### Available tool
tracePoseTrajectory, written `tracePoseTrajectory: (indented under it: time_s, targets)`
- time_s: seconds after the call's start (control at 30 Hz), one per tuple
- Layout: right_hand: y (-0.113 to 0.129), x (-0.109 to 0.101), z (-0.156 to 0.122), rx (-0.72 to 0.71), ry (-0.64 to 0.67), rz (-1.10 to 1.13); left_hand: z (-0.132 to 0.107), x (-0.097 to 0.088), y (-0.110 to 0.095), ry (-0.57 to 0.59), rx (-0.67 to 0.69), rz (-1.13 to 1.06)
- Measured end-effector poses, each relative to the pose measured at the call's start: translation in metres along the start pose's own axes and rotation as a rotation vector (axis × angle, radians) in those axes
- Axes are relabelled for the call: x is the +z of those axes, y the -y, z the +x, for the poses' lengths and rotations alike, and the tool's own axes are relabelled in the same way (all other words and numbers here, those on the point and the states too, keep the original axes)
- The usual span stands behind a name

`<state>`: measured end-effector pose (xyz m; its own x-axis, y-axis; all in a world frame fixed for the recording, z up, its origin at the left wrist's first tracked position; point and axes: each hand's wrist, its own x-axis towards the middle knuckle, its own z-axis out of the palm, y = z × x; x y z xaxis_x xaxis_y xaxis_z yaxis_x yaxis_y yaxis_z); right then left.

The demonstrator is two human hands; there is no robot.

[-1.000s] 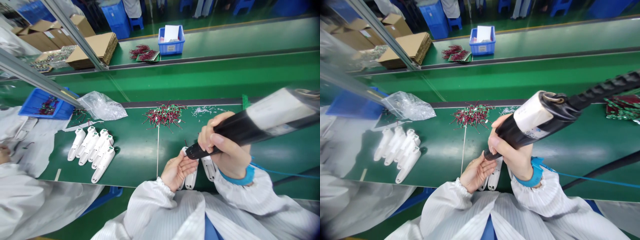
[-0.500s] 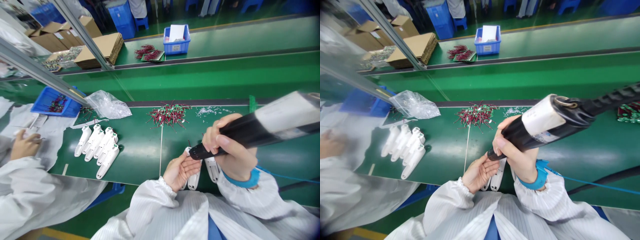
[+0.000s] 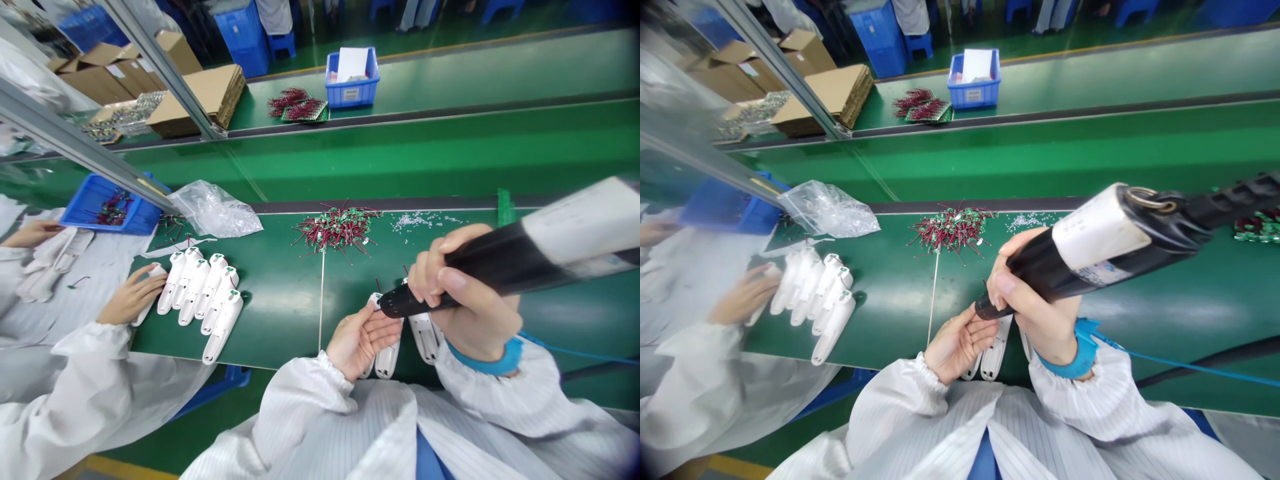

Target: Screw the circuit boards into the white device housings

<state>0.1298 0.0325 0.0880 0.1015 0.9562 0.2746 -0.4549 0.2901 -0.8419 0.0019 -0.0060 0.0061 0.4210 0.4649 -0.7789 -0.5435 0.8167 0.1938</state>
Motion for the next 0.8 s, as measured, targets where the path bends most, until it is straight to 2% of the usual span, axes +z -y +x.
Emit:
tracePoseTrajectory:
  time_s: [0.23, 0.37, 0.43, 0.47, 0.53, 0.57, 0.63, 0.7, 0.8]
  targets:
    - [-0.002, -0.001, -0.001, 0.016, 0.010, 0.000, 0.000, 0.000, 0.001, 0.030, 0.000, 0.039]
    - [0.000, -0.003, -0.002, 0.006, -0.038, -0.011, -0.001, -0.003, -0.001, 0.145, -0.033, 0.097]
    - [0.002, -0.007, -0.001, -0.017, -0.079, -0.014, -0.003, -0.013, -0.007, 0.166, 0.022, 0.179]
    - [0.003, -0.009, 0.000, -0.031, -0.101, -0.015, -0.005, -0.020, -0.013, 0.142, 0.092, 0.247]
    - [0.006, -0.013, 0.003, -0.049, -0.151, -0.024, -0.014, -0.039, -0.028, 0.002, 0.298, 0.427]
    - [0.007, -0.015, 0.004, -0.045, -0.176, -0.030, -0.021, -0.050, -0.038, -0.119, 0.416, 0.534]
    - [0.009, -0.018, 0.007, -0.027, -0.216, -0.042, -0.039, -0.073, -0.059, -0.463, 0.618, 0.762]
    - [0.009, -0.019, 0.007, -0.006, -0.224, -0.036, -0.059, -0.094, -0.078, -0.943, 0.796, 1.024]
    - [0.007, -0.017, 0.007, -0.002, -0.201, -0.010, -0.081, -0.119, -0.096, -1.204, 0.837, 1.095]
